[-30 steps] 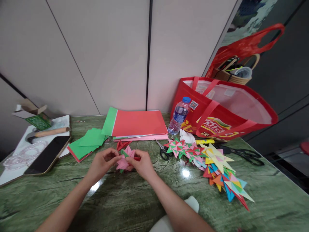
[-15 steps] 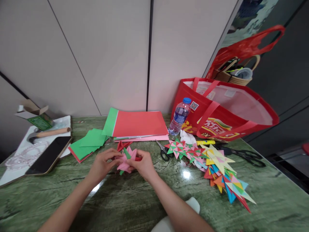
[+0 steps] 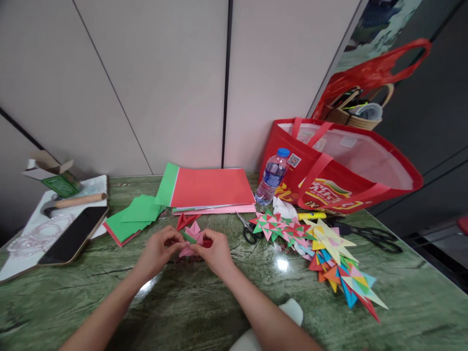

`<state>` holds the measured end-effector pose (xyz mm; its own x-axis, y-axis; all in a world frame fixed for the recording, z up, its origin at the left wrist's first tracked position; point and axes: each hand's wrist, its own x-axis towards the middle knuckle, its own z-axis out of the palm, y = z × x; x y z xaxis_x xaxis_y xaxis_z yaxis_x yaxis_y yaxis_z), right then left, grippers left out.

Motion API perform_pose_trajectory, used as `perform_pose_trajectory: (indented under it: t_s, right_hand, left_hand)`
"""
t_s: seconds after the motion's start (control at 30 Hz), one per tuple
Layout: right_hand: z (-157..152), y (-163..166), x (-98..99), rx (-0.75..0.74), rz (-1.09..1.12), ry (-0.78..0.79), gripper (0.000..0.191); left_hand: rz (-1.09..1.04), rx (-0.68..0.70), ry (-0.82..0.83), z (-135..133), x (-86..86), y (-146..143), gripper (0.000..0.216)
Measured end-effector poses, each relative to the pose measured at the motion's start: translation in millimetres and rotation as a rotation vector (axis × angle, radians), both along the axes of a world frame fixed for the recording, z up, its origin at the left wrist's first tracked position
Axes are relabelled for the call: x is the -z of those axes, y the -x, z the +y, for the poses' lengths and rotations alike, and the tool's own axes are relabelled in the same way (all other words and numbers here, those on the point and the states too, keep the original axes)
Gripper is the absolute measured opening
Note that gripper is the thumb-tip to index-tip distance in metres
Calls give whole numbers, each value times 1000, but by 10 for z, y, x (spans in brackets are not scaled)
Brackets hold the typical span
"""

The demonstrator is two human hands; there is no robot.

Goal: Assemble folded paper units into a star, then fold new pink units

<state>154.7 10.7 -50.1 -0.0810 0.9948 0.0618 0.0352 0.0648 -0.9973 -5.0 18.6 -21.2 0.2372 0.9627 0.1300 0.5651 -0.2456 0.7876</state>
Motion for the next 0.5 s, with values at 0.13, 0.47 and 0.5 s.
perform_pose_trajectory:
  t_s: [0.13,0.47,0.5]
  right_hand:
    - [4,-9,18,-3,-70,-50,23]
    - [7,-18,11,-103,102,97,24]
    - [4,-16,1,-117,158,148,25]
  left_hand:
    - [8,27,18,-27,-44,-22,16]
    - [6,-6,75,-14,1,-16,18]
    - [-28,-29,120,-10,-5,-15,19]
